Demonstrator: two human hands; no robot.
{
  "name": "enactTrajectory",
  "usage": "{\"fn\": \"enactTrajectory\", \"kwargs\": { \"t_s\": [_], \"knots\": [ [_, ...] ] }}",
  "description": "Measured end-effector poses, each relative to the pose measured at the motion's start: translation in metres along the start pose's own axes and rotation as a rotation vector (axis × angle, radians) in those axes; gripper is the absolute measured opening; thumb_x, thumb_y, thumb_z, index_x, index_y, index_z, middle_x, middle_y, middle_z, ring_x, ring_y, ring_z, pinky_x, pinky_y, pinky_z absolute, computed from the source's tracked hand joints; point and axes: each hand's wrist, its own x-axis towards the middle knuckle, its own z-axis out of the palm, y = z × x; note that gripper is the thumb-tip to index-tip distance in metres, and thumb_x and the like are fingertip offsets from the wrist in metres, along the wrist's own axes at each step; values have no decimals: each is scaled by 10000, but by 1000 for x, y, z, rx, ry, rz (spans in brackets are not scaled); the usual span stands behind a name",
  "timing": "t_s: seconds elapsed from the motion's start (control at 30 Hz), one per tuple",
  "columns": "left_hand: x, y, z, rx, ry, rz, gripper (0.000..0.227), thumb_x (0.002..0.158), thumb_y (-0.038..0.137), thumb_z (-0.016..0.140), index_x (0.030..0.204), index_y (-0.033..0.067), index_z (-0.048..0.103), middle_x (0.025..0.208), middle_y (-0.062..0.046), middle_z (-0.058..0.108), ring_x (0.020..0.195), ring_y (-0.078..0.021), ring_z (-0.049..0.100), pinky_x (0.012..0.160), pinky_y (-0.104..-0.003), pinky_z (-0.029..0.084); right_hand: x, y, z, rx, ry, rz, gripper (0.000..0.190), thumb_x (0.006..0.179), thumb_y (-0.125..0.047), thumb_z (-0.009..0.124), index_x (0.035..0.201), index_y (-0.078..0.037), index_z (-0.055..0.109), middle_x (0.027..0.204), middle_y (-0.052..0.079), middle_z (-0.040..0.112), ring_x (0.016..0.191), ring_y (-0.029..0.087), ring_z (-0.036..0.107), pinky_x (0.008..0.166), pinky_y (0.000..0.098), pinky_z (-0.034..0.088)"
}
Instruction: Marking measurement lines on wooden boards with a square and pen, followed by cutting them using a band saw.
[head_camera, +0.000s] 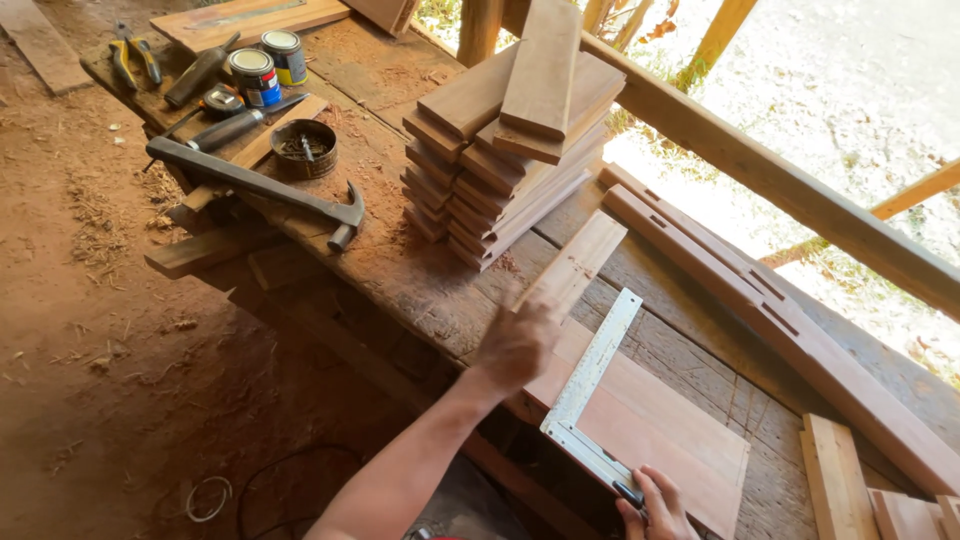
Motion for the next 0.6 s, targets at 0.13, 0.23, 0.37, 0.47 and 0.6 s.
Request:
{"fn": "enactTrajectory", "kwargs": {
  "t_s": [0.13, 0.23, 0.37, 0.47, 0.6],
  "knots": [
    [-16, -30, -31, 15, 455, -331, 768, 1047, 639, 176, 579, 204, 603, 1083, -76, 710, 1225, -300, 563, 1192, -472, 142, 4, -2, -1, -2, -5, -49, 442, 747, -204, 808, 1162, -73, 730, 1271, 142, 683, 975, 272, 774, 799, 335, 663],
    [-14, 4, -81, -194, 409, -149, 401, 908, 477, 590, 646, 175, 622, 910, -102, 680, 1012, -272, 491, 995, -449, 308, 17, -16, -5, -46, -101, -19, 459, 736, -169, 832, 1178, -95, 733, 1302, 140, 677, 961, 279, 791, 770, 339, 687],
    [-40, 64, -54, -283, -309, 104, 705, 800, 664, 610, 1221, 101, 661, 1365, -176, 609, 1261, -315, 511, 1157, -474, 242, 27, -26, -1, -141, -60, -18, 425, 751, -270, 819, 1166, -202, 758, 1294, 3, 695, 904, 189, 786, 650, 284, 636],
    [-43, 91, -8, -271, -599, 206, 1098, 670, 609, 801, 1491, -21, 436, 1579, -273, 383, 1534, -435, 235, 1251, -551, 135, 29, -8, 10, -46, -90, -63, 454, 756, -273, 819, 1187, -150, 742, 1314, 90, 669, 957, 254, 780, 723, 315, 661],
    [-28, 98, 13, -107, -757, 222, 1094, 698, 527, 808, 1554, 27, 346, 1652, -248, 258, 1559, -414, 138, 1239, -594, 76, 32, -2, 9, 33, -146, -80, 496, 752, -273, 829, 1208, -106, 729, 1307, 145, 639, 873, 270, 797, 681, 315, 677]
  ]
}}
